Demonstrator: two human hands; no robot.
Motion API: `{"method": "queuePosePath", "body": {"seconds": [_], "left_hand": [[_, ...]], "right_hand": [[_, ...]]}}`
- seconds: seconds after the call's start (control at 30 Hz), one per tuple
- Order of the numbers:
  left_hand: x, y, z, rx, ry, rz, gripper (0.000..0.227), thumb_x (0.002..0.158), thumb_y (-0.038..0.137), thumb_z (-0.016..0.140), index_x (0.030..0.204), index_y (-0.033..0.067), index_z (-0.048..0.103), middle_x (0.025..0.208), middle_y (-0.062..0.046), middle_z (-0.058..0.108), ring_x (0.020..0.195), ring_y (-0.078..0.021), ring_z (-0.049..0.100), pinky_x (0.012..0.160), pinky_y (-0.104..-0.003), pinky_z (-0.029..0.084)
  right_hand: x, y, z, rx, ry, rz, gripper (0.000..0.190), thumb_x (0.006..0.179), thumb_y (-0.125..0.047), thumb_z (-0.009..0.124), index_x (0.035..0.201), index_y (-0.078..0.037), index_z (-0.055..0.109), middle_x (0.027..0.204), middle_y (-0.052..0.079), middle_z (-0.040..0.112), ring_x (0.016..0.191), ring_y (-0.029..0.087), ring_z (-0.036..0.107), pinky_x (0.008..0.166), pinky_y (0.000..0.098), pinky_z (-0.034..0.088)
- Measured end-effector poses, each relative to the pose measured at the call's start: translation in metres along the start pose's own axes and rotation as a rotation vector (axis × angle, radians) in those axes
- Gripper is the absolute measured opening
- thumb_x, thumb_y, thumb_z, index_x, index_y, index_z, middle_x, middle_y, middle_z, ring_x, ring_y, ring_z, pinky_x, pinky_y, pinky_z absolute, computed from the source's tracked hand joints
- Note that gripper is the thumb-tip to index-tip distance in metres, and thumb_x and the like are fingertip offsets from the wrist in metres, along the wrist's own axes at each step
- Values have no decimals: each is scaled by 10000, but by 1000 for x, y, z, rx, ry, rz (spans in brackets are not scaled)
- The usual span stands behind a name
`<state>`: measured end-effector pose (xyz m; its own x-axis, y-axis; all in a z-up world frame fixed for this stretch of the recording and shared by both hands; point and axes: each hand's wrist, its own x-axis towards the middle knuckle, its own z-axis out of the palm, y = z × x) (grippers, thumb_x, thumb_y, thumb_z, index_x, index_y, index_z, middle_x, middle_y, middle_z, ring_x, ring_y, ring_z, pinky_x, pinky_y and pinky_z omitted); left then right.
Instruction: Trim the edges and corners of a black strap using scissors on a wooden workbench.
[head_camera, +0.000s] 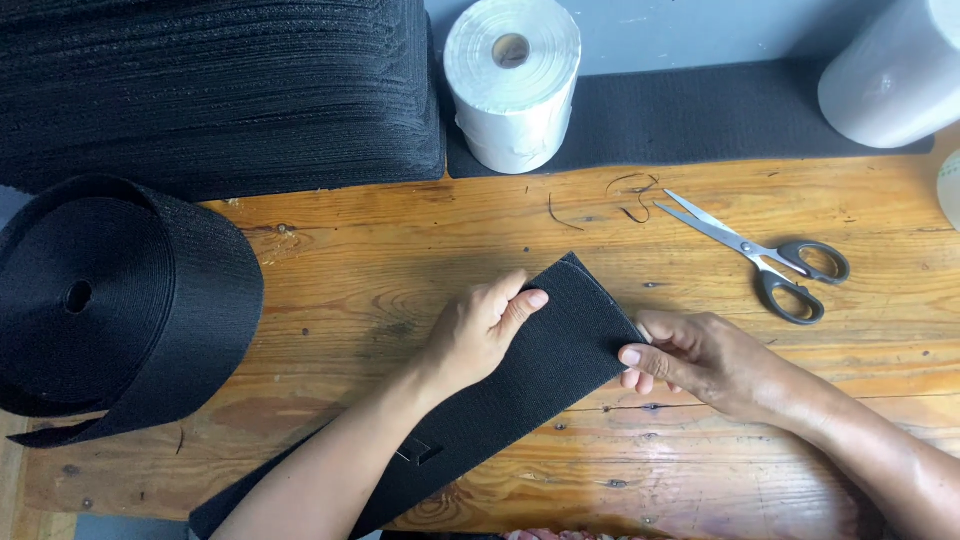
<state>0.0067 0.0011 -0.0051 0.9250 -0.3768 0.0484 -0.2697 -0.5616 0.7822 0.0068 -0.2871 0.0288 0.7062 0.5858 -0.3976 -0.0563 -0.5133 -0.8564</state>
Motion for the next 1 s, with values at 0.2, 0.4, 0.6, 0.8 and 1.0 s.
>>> {"method": "queuePosePath", "body": {"seconds": [0.2, 0.4, 0.6, 0.8, 1.0], "left_hand": [[1, -2, -1, -33, -13, 12, 364, 1088, 367, 467, 825, 119, 422, 566, -33, 388, 494, -231, 452, 532, -423, 315], [1, 7, 1, 95, 94, 177, 299, 1076, 288, 531, 862, 89, 468, 544, -103, 521, 463, -306, 539, 464, -453, 346], [4, 8, -3, -75, 74, 78, 398, 1077, 327, 566, 763, 85, 527, 490, -82, 500, 448, -189, 526, 448, -289, 425], [4, 13, -6, -94, 56, 67, 383, 1083, 312, 554, 767, 95, 550, 486, -42, 489, 443, -144, 490, 436, -265, 385], [5, 7, 0, -49, 93, 124, 367, 1079, 297, 570, 774, 98, 529, 484, -82, 489, 435, -187, 516, 430, -282, 380]], "right_hand": [[1, 7, -1, -57, 4, 59, 365, 914, -464, 591, 780, -185, 784, 682, -35, 832, 648, 74, 798, 666, 228, 569], [4, 6, 5, 16, 140, 91, 248, 945, -331, 659, 809, -124, 679, 621, 28, 734, 596, 106, 688, 598, 265, 518], [11, 21, 16, 171, 254, 26, 200, 915, -186, 716, 801, -21, 723, 558, 129, 742, 511, 189, 761, 416, 259, 588], [13, 27, 18, 176, 264, -34, 180, 915, -156, 710, 793, -23, 705, 550, 125, 747, 477, 169, 736, 377, 236, 564], [14, 24, 19, 134, 283, 6, 206, 922, -173, 693, 815, 2, 706, 545, 151, 712, 479, 200, 723, 364, 251, 567]]}}
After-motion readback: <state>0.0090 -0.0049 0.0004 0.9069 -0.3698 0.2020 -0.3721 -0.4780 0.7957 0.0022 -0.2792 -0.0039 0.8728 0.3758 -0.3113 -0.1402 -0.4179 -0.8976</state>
